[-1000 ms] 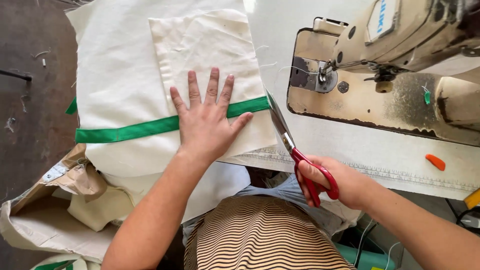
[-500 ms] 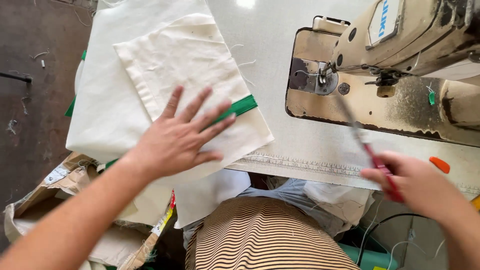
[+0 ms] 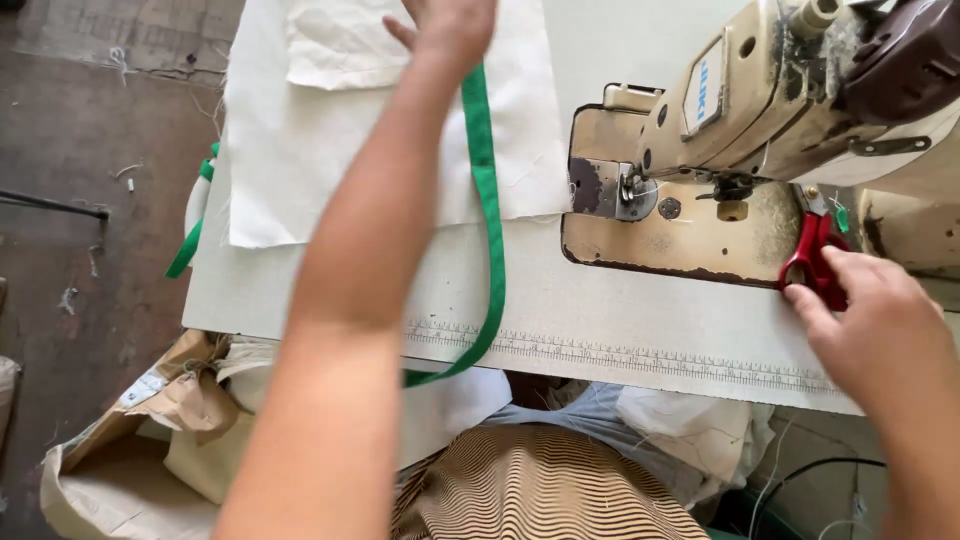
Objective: Sewing green straps onto a white fabric tote bag using an industrial sewing machine and trimming threads with scissors.
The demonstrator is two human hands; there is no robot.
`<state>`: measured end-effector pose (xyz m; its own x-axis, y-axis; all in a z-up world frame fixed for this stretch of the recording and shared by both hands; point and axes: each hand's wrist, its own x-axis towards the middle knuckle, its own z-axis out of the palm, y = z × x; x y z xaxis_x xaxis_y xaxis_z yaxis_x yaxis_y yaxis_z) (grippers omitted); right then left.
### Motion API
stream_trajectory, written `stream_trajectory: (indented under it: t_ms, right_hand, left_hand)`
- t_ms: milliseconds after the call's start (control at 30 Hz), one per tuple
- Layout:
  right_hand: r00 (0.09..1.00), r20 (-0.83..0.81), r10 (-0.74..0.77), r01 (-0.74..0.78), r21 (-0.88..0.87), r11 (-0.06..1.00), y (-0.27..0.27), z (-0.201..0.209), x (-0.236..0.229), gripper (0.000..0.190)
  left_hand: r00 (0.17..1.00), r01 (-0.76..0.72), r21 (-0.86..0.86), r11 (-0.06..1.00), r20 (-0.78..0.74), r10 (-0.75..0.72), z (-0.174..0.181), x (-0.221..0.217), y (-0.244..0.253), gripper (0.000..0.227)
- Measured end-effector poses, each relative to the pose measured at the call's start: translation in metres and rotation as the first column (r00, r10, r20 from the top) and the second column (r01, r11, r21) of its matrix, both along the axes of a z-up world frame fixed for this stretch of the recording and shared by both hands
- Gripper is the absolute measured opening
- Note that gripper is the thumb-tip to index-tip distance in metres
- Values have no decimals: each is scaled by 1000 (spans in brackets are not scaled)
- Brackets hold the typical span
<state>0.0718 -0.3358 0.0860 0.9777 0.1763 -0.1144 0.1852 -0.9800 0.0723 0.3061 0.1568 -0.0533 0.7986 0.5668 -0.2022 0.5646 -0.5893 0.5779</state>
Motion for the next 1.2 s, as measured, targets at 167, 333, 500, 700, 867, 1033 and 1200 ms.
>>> stream_trajectory:
  t_ms: [167,333,500,700,867,1033,1200]
  right_hand:
    - [990,-133,56,-15,293,956,79,10,-45,50]
    - [611,415,674,-778,474,413,180,-22,-92,42]
    - [238,155,959,-921,351,171,238,-46,-127,66]
    - [323,154,934,-844,493,211,164,-30,-116,30]
    - [644,95,759,-661,567,491,74,-27,-103,22]
    - [781,-361,510,-399,340,852,76,0,-115,46]
    - [586,-263,766,-46,933,356,151,32,-131,57]
  left_hand:
    - [840,487,-396,779,-32,-541,201,-311,-12,54]
    - [538,377,-220,900,-739,-406,58,-469,-43,92]
    - [769,589,-130,798,393,-504,14,-510,-98,12]
    - [712,482,-550,682,-207,-670,100,-560,-40,21]
    - [626,151,-393,907,-673,-395,181,-553,92,18]
    - [498,648,54,760,-785,-369,271,-425,62,38]
    - [138,960,-146,237,-491,-860,297,-352,-90,25]
